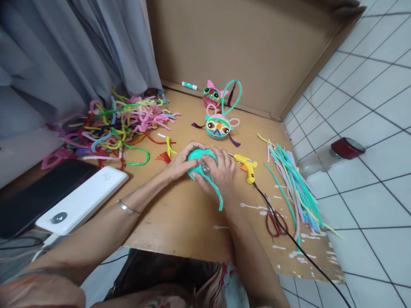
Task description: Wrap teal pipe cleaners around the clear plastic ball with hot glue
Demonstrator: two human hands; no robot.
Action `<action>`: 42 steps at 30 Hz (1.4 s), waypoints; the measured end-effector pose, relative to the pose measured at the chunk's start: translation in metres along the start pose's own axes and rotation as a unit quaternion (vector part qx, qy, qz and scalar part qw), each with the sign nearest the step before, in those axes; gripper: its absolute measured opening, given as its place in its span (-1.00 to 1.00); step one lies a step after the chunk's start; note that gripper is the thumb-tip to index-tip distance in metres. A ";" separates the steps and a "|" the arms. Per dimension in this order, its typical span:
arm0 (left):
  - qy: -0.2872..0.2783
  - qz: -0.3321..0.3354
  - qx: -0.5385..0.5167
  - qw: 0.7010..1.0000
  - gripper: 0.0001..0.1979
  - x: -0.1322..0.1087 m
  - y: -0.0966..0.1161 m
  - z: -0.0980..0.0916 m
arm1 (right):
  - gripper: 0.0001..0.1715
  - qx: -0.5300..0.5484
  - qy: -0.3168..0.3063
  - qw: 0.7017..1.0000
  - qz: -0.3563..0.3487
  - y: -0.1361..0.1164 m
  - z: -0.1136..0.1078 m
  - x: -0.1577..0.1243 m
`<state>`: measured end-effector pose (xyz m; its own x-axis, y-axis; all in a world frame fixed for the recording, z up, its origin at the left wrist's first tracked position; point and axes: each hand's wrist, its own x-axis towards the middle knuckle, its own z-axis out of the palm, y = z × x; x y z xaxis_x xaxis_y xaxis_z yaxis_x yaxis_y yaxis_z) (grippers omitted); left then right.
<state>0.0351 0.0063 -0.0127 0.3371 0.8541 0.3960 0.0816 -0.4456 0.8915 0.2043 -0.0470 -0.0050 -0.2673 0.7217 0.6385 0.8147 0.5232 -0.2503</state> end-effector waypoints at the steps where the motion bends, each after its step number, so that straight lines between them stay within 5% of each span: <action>1: 0.000 0.002 -0.008 1.000 -0.58 0.000 0.000 0.000 | -0.51 -0.007 -0.002 1.000 -0.002 0.000 0.000 0.000; 10: -0.009 -0.003 -0.109 0.994 -0.61 0.002 -0.007 0.002 | -0.23 0.156 0.029 0.984 0.084 0.007 0.013 -0.005; 19: -0.013 0.006 -0.125 0.992 -0.72 0.002 -0.001 0.000 | -0.49 0.134 0.009 0.990 0.044 0.005 0.005 -0.001; 35: -0.011 0.033 -0.110 0.993 -0.81 0.003 -0.004 -0.002 | -0.45 0.155 0.003 0.983 0.096 -0.005 0.004 -0.003; 42: -0.022 0.059 -0.062 0.996 -0.68 0.003 -0.007 -0.004 | -0.41 0.142 0.002 0.987 0.081 0.001 0.007 -0.002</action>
<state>0.0312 0.0126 -0.0165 0.3777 0.7842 0.4923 -0.0761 -0.5036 0.8606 0.2026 -0.0447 -0.0115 -0.1435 0.8051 0.5755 0.6697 0.5072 -0.5425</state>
